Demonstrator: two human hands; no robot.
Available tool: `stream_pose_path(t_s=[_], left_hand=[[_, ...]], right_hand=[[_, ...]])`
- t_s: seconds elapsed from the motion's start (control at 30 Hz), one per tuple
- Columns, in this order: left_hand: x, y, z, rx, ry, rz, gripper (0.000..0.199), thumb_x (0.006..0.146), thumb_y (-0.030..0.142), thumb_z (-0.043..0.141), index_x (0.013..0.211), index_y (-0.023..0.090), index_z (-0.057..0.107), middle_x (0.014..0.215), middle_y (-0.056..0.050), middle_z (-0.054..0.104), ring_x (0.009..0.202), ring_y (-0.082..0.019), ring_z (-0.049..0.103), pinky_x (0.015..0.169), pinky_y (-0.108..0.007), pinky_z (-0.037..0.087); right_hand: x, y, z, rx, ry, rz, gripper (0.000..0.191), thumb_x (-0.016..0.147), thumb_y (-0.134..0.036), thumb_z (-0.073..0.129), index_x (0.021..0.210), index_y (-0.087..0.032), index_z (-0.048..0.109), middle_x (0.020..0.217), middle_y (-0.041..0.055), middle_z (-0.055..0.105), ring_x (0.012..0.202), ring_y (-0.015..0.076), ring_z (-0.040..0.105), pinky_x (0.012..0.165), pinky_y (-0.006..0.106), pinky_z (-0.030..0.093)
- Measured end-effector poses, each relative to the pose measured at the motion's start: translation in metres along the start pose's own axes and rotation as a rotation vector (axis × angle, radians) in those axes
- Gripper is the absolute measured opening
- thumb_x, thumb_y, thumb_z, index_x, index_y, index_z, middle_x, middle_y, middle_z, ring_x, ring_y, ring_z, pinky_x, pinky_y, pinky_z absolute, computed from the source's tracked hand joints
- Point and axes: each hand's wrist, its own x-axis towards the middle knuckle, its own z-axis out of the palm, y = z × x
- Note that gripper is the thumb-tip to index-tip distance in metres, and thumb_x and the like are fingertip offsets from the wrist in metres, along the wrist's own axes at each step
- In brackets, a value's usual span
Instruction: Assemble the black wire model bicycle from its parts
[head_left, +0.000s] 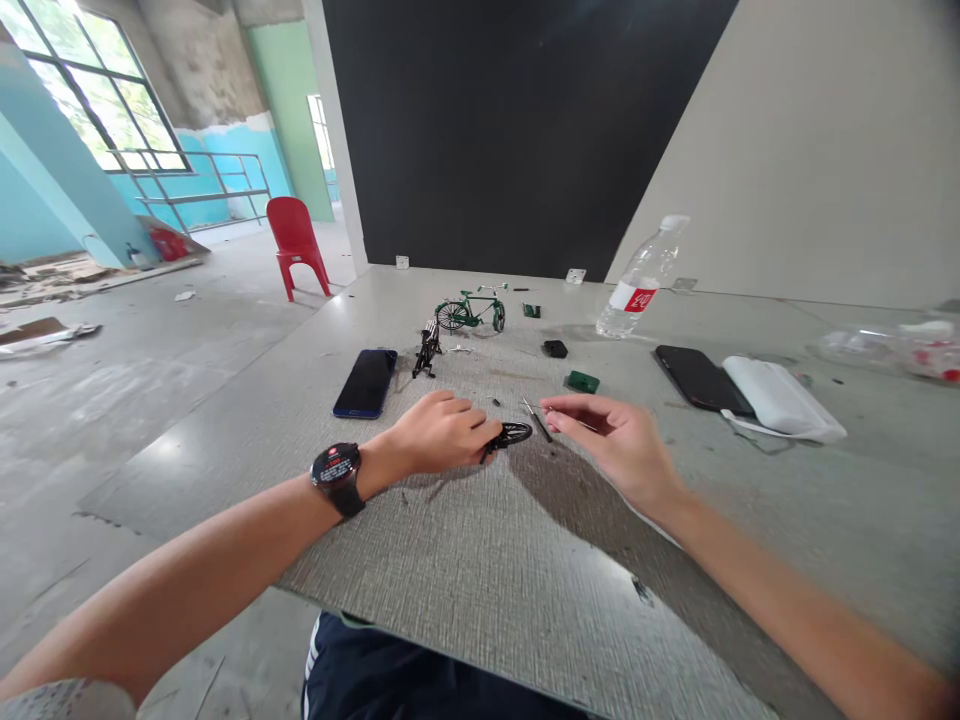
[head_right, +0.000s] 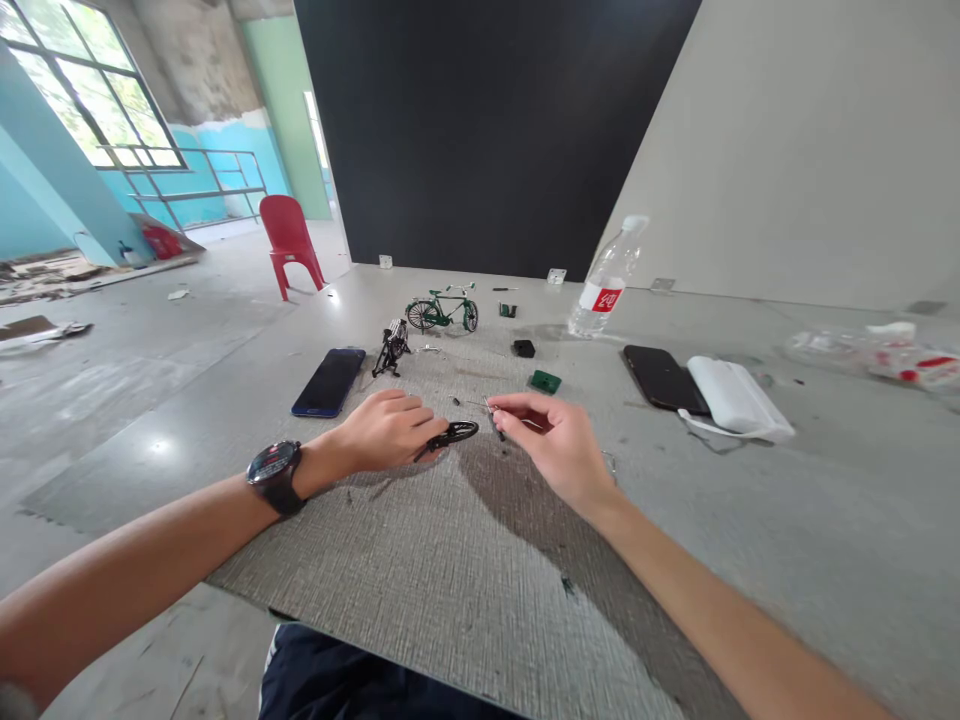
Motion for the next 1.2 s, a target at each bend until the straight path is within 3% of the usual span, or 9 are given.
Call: stream_pose_path(t_s=[0.7, 0.97, 1.2], left_hand=[[0.0004, -0.0018, 0.0009, -0.136, 0.016, -0.077, 0.032, 0.102, 0.040, 0.046, 0.091, 0.016, 0.065, 0.072, -0.003, 0.066, 0.064, -0.015, 0.062, 0.057, -0.027, 0.040], [-0.0029, 0.0015, 0.0049, -0.375, 0.028, -0.363, 0.039, 0.102, 0.048, 0.044, 0.098, 0.018, 0.068, 0.072, -0.004, 0.066, 0.060, -0.013, 0.059, 0.055, -0.025, 0.037], [0.0002, 0.0029, 0.0004, -0.491, 0.008, -0.505, 0.040, 0.100, 0.048, 0.047, 0.092, 0.016, 0.070, 0.064, -0.002, 0.063, 0.051, -0.011, 0.048, 0.050, -0.025, 0.030]], right_hand=[[0.0000, 0.0017, 0.0003, 0.016, -0.054, 0.027, 0.031, 0.081, -0.047, 0.075, 0.097, -0.020, 0.078, 0.094, 0.0097, 0.078, 0.086, 0.0243, 0.074, 0.085, 0.043, 0.060], [-0.0012, 0.0050, 0.0011, -0.035, -0.050, 0.004, 0.031, 0.083, -0.047, 0.072, 0.102, -0.023, 0.079, 0.101, 0.0097, 0.078, 0.090, 0.0262, 0.074, 0.084, 0.045, 0.060], [-0.0044, 0.0023, 0.0037, -0.079, -0.065, -0.029, 0.033, 0.086, -0.051, 0.069, 0.101, -0.023, 0.078, 0.101, 0.0092, 0.078, 0.088, 0.0262, 0.073, 0.081, 0.044, 0.059]])
